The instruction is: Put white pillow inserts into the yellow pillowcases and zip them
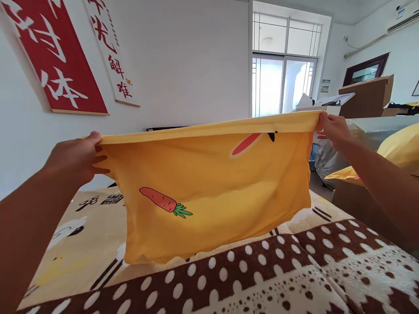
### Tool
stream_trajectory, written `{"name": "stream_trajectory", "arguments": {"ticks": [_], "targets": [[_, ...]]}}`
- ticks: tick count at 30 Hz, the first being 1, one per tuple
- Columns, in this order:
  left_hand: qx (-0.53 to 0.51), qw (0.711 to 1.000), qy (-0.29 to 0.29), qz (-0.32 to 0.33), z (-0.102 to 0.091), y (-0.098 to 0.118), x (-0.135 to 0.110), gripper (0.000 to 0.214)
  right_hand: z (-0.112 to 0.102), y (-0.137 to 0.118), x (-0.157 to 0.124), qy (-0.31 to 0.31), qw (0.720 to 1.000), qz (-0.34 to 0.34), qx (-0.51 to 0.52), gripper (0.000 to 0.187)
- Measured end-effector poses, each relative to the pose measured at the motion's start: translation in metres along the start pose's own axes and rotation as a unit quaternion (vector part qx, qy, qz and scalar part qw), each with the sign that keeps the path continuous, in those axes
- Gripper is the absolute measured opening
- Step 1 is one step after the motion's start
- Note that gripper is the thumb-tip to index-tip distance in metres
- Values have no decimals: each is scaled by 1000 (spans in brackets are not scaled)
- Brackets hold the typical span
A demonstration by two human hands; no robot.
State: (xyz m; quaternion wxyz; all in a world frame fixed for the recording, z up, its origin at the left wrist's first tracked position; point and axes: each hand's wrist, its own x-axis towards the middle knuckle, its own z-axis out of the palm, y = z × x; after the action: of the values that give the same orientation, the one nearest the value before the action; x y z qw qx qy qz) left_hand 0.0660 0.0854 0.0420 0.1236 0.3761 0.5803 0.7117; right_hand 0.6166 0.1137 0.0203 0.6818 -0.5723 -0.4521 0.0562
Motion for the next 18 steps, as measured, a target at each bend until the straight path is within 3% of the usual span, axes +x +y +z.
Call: {"name": "stream_trajectory", "arguments": {"ticks": [3,7,14,18], "targets": [[-33,995,-43,-87,22,-16,3,16,13,18,3,-28,997,69,-24,41],[-53,990,-84,-102,56,-43,10,16,34,55,12,-46,990,120,-67,40],[-52,978,-122,-160,121,-114,20,15,69,139,23,-79,958,223,-161,25],[-12,969,-132,-211,148,-147,17,18,84,165,22,-101,944,291,-121,15]]}}
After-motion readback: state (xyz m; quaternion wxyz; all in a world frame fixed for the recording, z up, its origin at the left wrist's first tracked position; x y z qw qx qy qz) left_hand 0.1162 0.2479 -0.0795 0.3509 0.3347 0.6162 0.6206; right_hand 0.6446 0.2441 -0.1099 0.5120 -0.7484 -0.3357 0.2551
